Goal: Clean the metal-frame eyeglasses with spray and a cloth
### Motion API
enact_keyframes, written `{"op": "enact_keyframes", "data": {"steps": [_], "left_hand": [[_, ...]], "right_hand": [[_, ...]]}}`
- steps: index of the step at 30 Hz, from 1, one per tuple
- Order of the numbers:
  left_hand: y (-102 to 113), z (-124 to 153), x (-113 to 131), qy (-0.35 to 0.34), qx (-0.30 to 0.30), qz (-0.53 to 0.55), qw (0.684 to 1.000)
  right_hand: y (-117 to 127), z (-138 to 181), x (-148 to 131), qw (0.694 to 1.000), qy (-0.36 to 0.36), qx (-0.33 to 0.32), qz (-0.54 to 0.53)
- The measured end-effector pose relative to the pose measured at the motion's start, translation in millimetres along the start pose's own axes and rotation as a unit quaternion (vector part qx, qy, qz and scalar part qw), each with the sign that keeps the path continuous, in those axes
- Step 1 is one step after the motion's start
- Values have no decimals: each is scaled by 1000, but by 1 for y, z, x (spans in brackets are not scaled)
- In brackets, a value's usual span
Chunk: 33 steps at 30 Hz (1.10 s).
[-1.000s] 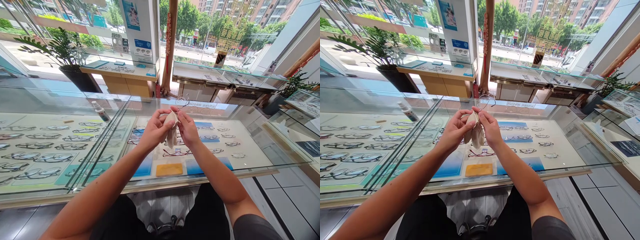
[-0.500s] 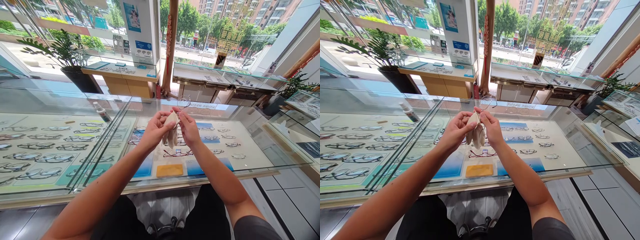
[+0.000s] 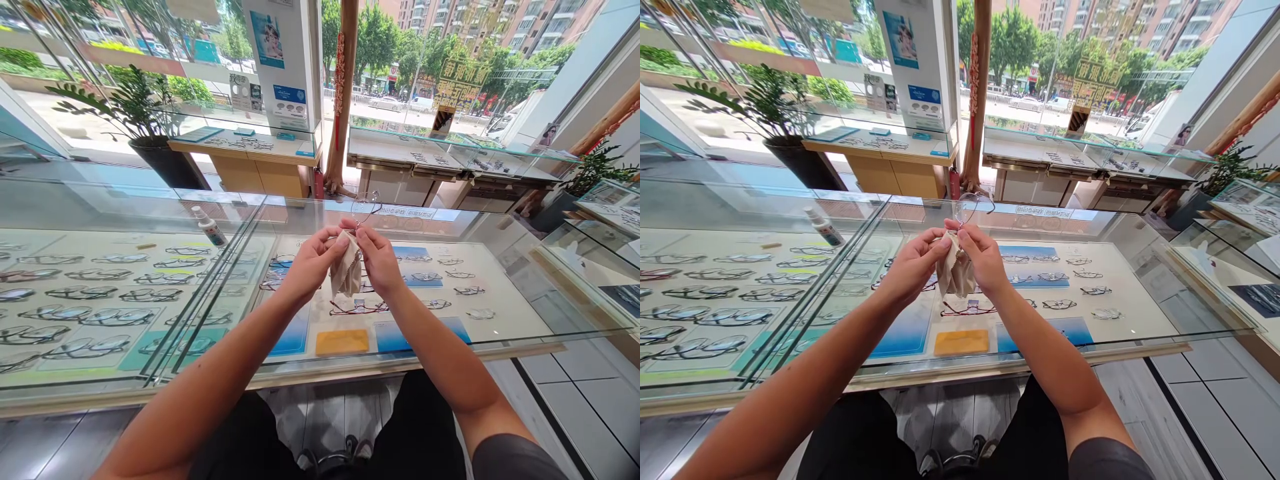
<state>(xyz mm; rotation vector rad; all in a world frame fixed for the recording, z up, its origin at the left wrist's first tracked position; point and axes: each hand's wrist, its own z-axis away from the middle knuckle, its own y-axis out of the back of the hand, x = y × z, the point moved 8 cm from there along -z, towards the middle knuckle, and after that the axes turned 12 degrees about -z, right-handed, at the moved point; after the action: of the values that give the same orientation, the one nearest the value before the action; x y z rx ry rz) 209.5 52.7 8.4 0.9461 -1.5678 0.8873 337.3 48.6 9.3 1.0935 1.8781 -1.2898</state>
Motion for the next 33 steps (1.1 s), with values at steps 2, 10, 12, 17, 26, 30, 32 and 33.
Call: {"op": "enact_keyframes", "data": {"steps": [2,10,12,17,26,30,32,33], "left_hand": [[0,0,0,-2,-10,-27,1000],[-1,1,7,-26,-31,-35,999],[-2,1,10,-38,-47,-36,998],[-5,4,20,-59,-72,-63,994],[7,9,33,-123,35,-160,979],[5,8,30,-125,34,-218,967],[4,9,30,-128,39,-225,965],[3,9,29,-129,42,-223,965]], "right_hand": [[-1,1,-1,1000,-3,4,3],[-5,2,-3,1000,6,-9,-5],[-4,2,-3,1000,5,-10,2],[-4,1,-6,1000,-4,-24,17],[-1,2,-29,995,93,24,35],[-2,3,-26,996,83,25,19],[-2,2,-24,997,77,21,12],[-2,2,-23,997,74,20,12]]}}
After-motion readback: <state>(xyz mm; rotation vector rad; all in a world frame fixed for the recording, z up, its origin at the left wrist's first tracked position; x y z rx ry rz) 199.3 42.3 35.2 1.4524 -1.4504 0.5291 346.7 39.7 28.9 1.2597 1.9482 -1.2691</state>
